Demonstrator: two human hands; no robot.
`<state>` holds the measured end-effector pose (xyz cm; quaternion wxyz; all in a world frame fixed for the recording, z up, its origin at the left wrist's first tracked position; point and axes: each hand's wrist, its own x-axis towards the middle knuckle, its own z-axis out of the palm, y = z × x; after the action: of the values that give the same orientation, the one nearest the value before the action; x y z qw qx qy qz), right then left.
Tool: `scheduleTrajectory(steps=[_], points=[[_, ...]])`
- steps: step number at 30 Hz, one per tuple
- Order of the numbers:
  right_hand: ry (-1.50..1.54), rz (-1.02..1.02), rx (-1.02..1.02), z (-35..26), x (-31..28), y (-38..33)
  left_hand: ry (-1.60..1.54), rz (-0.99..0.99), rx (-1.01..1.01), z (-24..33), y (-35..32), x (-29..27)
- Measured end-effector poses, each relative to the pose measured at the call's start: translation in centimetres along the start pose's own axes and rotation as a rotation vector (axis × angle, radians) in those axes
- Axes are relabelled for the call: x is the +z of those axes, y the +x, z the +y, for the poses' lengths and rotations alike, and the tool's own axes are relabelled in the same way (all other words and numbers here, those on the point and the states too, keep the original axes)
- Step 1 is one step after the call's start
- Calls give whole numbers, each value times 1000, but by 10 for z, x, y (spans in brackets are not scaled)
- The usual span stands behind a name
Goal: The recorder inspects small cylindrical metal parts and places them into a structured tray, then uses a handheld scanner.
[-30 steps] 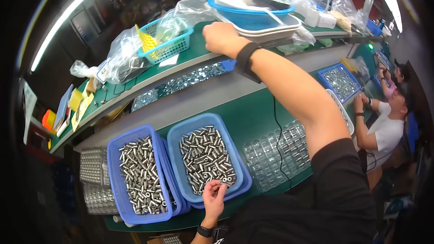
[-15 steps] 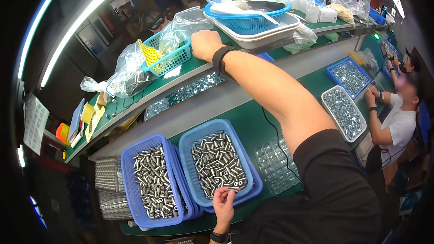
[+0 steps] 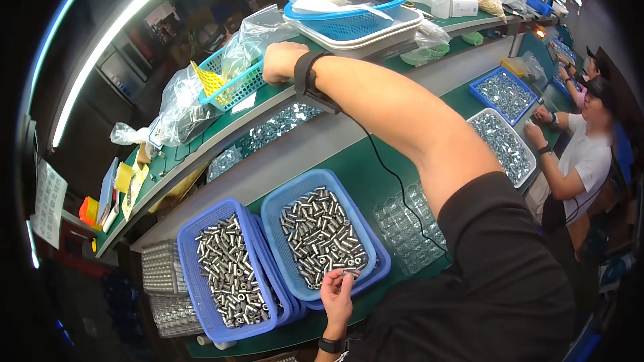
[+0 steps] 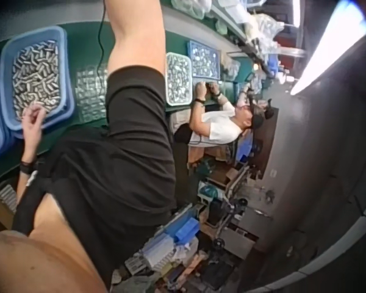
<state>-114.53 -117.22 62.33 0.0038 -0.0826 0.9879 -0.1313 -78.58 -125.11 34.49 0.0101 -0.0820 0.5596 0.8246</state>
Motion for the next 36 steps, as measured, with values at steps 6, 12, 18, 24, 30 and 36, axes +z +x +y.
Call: scheduleTrajectory(steps=[6,12,18,24,30,36], points=[[168,312,-101,3,33,13,66,25,21,3,-5,-9],[198,156,-33,1,16,-8,118,112,57,11,7,-11],[214,225,-28,-13,23,1,100,66,88,10,10,-9],[233,190,19,-12,18,-1,131,81,87,10,7,-7],[160,-312,-179,-2,5,-29,139,73,76,12,0,-2],[534,-518,-70,42,12,-104,104,-31,32,15,3,8]])
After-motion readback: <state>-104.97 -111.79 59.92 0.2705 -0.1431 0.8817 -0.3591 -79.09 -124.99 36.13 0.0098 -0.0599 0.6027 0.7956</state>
